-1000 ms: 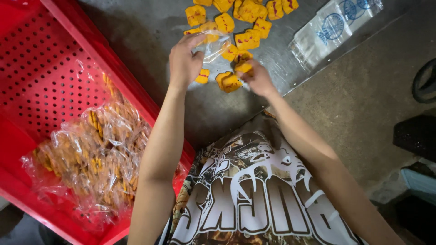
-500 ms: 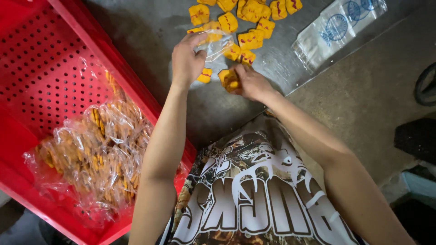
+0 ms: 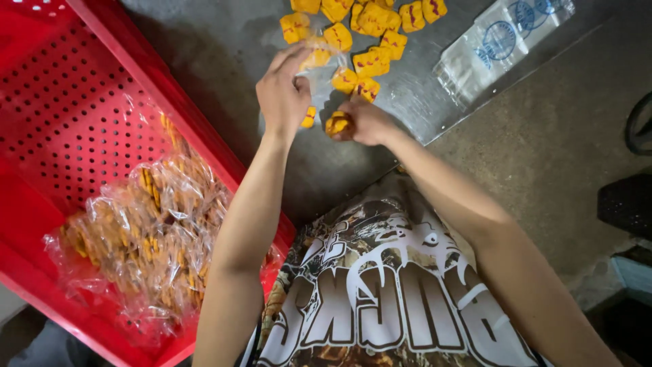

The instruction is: The person picks up pieces of food from a metal table and packs them into plastic bags by hand. The filled bags are then placed into a red plastic crate.

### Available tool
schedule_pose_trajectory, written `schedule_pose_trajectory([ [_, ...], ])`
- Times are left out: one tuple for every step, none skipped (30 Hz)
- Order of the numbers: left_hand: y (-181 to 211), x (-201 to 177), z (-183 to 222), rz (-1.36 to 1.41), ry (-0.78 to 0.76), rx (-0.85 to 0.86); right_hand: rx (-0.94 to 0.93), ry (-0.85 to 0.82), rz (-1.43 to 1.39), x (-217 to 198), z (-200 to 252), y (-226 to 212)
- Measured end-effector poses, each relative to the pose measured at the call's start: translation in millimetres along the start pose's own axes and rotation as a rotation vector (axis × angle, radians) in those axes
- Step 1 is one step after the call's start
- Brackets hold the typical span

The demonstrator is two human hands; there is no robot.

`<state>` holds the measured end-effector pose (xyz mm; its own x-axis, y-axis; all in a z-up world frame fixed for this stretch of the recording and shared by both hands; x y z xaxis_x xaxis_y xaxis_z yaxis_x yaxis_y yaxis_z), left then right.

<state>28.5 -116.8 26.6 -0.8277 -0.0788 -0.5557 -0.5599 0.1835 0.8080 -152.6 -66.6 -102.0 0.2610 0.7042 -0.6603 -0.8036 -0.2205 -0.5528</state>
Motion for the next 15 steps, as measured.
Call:
schedule_pose_trajectory([
  [4, 0, -1, -0.03, 0.017, 0.027, 0.001, 0.045, -0.283, -7, 8, 4],
  [5, 3, 1, -0.048, -0.005, 0.024, -0.002, 0.083, -0.566, -12, 17, 5],
  [7, 7, 3, -0.066, -0.028, 0.02, -0.004, 0.118, -0.85, -16, 24, 3],
  [8, 13, 7, -0.084, -0.053, 0.013, -0.05, 0.223, -0.936, -29, 33, -3],
  [7, 21, 10, -0.085, -0.094, -0.008, -0.097, 0.329, -1.02, -45, 46, -6],
  [7, 32, 14, -0.084, -0.141, -0.022, -0.142, 0.446, -1.104, -61, 60, -9],
  [8, 42, 18, -0.082, -0.188, -0.036, -0.116, 0.533, -1.088, -70, 68, -12],
  [13, 48, 21, -0.059, -0.191, -0.019, -0.089, 0.628, -1.07, -76, 71, -16],
  [19, 53, 25, -0.037, -0.195, -0.002, -0.063, 0.723, -1.051, -81, 75, -18],
  [24, 58, 29, -0.014, -0.203, 0.017, -0.09, 0.776, -0.857, -85, 78, -29],
  [26, 62, 33, 0.027, -0.217, -0.002, -0.114, 0.821, -0.661, -86, 80, -41],
  [28, 65, 37, 0.065, -0.226, -0.025, -0.139, 0.852, -0.464, -85, 80, -52],
  [27, 67, 39, 0.104, -0.236, -0.048, -0.129, 0.839, -0.443, -79, 77, -53],
  [28, 67, 39, 0.108, -0.232, -0.021, -0.121, 0.81, -0.427, -71, 75, -55],
  [29, 67, 37, 0.111, -0.229, 0.005, -0.113, 0.781, -0.41, -64, 73, -55],
])
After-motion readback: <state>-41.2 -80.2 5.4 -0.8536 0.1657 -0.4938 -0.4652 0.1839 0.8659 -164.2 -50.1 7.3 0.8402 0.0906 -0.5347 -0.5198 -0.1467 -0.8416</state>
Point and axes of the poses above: each hand's wrist, its own z-axis away from the middle knuckle, its own x-axis out of the palm, y = z × x, the point moved 9 cm from there along -z, towards the middle knuckle, and after that the axes turned 4 degrees about -y, right-handed, at the moved point
